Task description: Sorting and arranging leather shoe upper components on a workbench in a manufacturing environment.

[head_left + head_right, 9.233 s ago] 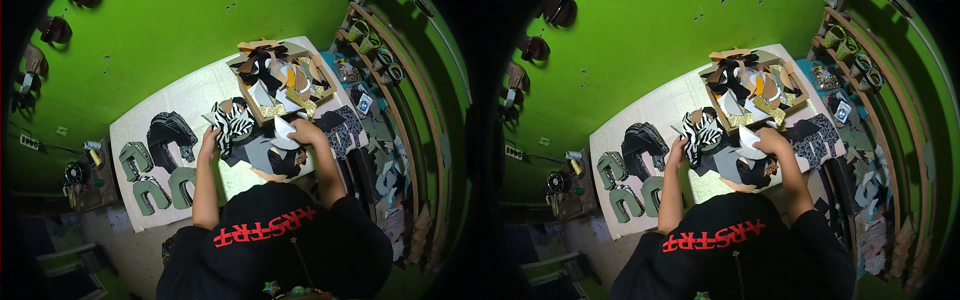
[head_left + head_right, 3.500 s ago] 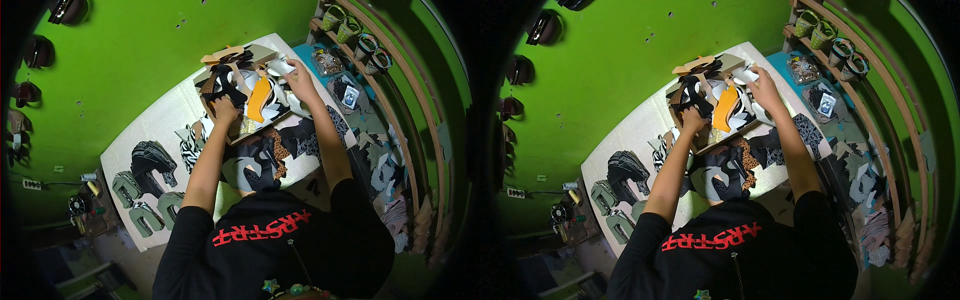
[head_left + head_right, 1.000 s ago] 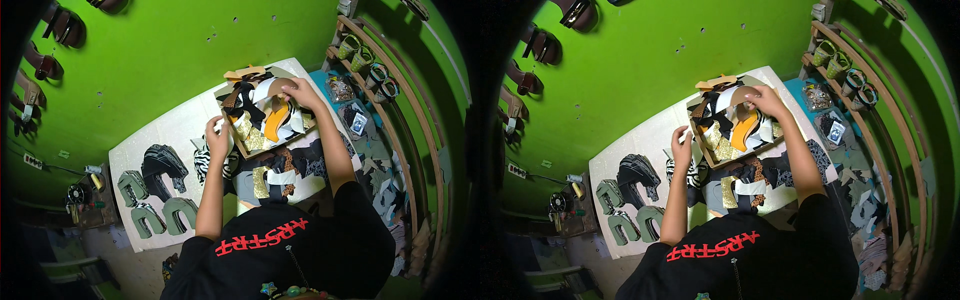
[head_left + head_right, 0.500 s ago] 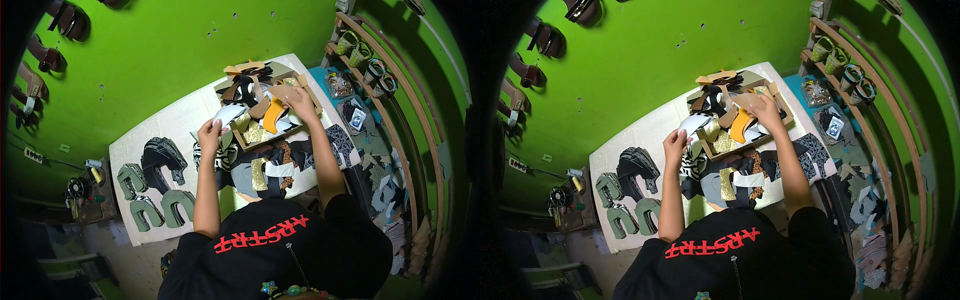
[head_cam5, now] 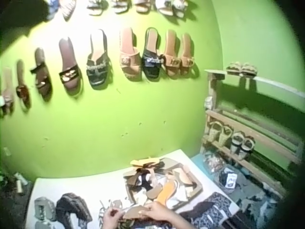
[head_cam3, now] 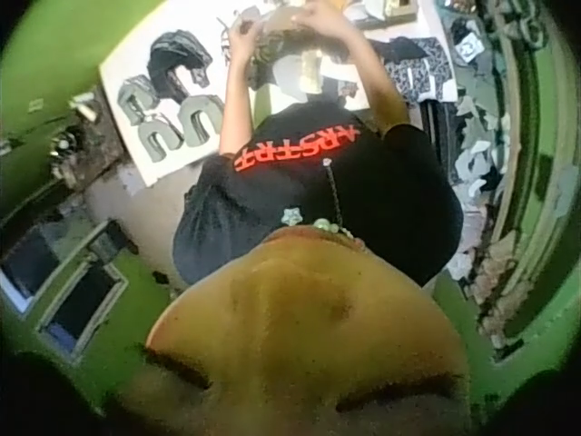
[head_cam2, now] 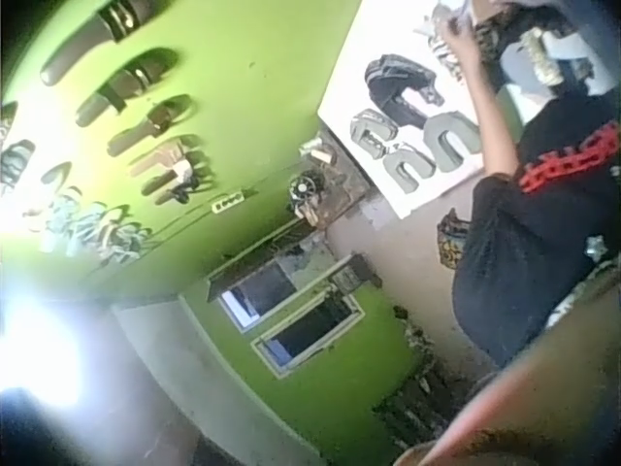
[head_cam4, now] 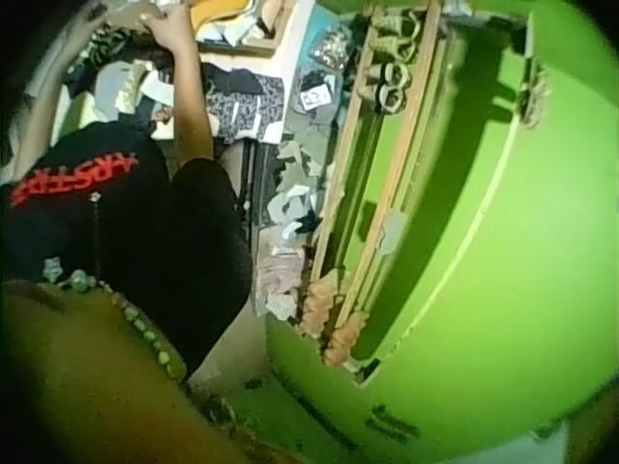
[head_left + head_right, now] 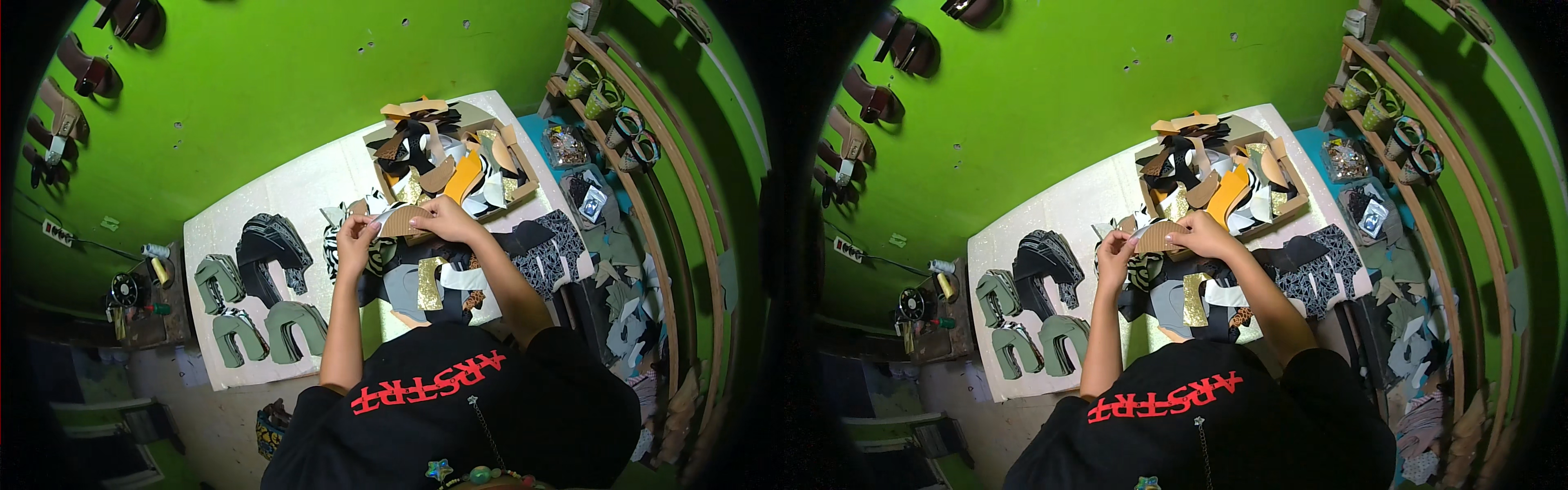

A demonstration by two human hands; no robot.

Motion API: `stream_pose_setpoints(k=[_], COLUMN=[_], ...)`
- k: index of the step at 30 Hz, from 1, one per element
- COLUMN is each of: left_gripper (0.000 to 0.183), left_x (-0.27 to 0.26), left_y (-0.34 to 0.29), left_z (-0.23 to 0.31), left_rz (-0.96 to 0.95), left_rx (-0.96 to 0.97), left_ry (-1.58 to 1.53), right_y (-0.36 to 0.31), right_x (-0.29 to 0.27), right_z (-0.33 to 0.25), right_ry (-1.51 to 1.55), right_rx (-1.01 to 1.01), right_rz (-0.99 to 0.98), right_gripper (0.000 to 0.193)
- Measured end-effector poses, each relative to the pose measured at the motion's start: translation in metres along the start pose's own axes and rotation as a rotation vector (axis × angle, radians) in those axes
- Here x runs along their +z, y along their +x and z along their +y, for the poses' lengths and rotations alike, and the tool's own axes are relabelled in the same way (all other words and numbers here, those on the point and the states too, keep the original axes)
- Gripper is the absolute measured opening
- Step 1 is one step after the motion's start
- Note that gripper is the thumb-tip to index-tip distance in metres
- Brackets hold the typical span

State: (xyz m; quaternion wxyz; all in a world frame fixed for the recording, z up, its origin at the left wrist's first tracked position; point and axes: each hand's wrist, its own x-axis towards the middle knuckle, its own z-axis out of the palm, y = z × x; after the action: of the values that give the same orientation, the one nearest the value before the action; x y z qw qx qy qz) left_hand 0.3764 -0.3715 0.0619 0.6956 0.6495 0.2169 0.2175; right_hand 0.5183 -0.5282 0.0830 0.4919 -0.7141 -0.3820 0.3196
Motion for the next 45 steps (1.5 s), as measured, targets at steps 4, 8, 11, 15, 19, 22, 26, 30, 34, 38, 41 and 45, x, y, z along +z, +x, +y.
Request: stream_pose_setpoints(k=[4, 8, 11, 15, 19, 22, 26, 30, 34, 38, 41, 45], left_gripper=[0.008, 0.008, 0.01, 0.011, 0.013, 0.02, 0.024, 0.026, 0.03, 0.041, 0.045, 0.044], left_x=[0.004, 0.007, 0.01, 0.008, 0.007, -0.017, -0.063, -0.074, -0.069, -0.065, -0.045, -0.025], left_y=[0.001, 0.003, 0.006, 0.011, 0.014, 0.017, 0.011, 0.003, 0.007, 0.01, 0.009, 0.005], left_z=[-0.004, -0.011, -0.018, -0.029, -0.035, -0.034, -0.04, -0.058, -0.08, -0.103, -0.091, -0.073], left_rz=[0.07, 0.085, 0.078, 0.098, 0.219, 0.398, 0.434, 0.479, 0.423, 0.476, 0.44, 0.354], left_rx=[0.085, 0.057, 0.012, 0.013, -0.004, -0.074, -0.137, -0.327, -0.279, -0.215, -0.236, -0.207], left_ry=[-0.076, -0.141, -0.136, -0.166, -0.196, -0.224, -0.181, -0.054, 0.084, 0.339, 0.252, 0.14], right_y=[0.0, 0.003, 0.006, 0.011, 0.021, 0.014, 0.002, -0.008, 0.012, 0.068, 0.104, 0.12], right_x=[-0.002, -0.007, -0.008, -0.007, -0.004, -0.02, -0.039, -0.042, -0.05, -0.032, -0.005, 0.011], right_z=[-0.006, -0.002, 0.006, 0.005, 0.017, 0.015, 0.022, -0.001, -0.029, -0.017, 0.029, 0.06], right_ry=[0.009, 0.045, 0.075, 0.156, 0.156, 0.094, -0.225, -0.706, -0.679, -0.456, -0.633, -0.847], right_rx=[0.011, 0.03, 0.067, 0.041, 0.092, 0.134, 0.051, 0.059, 0.02, -0.038, -0.1, -0.113], right_rz=[-0.016, -0.002, 0.005, -0.009, 0.031, 0.085, 0.122, 0.082, 0.262, 0.018, -0.063, -0.073], right_gripper=[0.022, 0.023, 0.026, 0.025, 0.024, 0.023, 0.023, 0.033, 0.035, 0.026, 0.025, 0.025])
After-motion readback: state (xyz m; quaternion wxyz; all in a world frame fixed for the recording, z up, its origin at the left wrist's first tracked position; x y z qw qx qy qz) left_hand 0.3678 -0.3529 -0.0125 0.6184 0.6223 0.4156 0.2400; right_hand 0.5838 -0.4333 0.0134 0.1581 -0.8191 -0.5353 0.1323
